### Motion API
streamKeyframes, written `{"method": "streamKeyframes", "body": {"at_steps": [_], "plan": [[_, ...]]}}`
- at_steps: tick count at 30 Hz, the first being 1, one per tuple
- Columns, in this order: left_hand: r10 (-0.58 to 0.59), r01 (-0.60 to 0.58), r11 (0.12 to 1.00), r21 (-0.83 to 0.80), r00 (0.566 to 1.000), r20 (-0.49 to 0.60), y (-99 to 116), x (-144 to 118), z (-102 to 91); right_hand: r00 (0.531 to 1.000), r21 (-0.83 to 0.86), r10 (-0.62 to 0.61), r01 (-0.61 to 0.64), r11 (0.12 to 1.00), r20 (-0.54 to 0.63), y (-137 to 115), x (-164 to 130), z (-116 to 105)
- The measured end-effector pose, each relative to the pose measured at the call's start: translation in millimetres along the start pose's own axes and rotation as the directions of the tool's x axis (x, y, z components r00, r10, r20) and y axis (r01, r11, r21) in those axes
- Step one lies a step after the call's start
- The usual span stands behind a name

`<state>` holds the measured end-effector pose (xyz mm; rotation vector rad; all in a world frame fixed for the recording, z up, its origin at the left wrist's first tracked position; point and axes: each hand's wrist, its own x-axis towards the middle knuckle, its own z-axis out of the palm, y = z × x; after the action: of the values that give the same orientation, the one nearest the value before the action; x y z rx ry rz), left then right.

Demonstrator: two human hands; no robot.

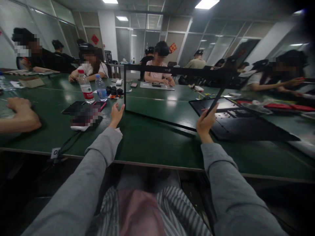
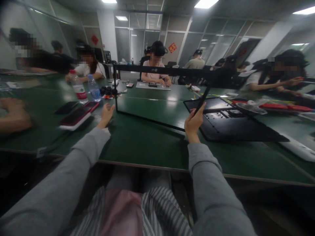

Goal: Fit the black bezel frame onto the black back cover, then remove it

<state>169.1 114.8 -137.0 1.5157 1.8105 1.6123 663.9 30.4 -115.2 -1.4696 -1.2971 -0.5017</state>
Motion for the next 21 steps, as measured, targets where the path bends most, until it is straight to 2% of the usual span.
{"method": "streamKeyframes", "body": {"at_steps": [3, 7, 12, 17, 19, 21], "plan": [[-0.027, 0.035, 0.993, -0.108, 0.997, 0.076, 12.5, -6.5, -1.4, 0.995, -0.021, 0.077, -0.076, 0.997, 0.062, 11.3, -2.7, 10.3], [-0.14, 0.193, 0.956, -0.22, 0.961, 0.237, 28.0, -14.7, -4.6, 0.955, -0.09, 0.237, -0.224, 0.97, 0.181, 27.5, -6.6, 20.1], [-0.204, 0.237, 0.949, -0.209, 0.964, 0.169, 22.8, -13.3, -6.4, 0.884, -0.127, 0.343, -0.319, 0.939, 0.318, 41.2, -12.0, 31.8], [-0.201, 0.212, 0.976, -0.042, 0.962, 0.184, 6.9, -5.9, -3.2, 0.812, -0.035, 0.367, -0.396, 0.918, 0.454, 53.4, -11.6, 45.0], [-0.164, 0.144, 0.983, 0.114, 0.967, 0.195, 4.2, -5.2, -3.7, 0.812, 0.019, 0.328, -0.384, 0.923, 0.483, 56.9, -11.2, 48.1], [-0.104, 0.044, 0.956, 0.291, 0.975, 0.195, 4.1, -6.3, -5.3, 0.839, 0.03, 0.256, -0.307, 0.951, 0.481, 59.1, -11.4, 49.2]]}}
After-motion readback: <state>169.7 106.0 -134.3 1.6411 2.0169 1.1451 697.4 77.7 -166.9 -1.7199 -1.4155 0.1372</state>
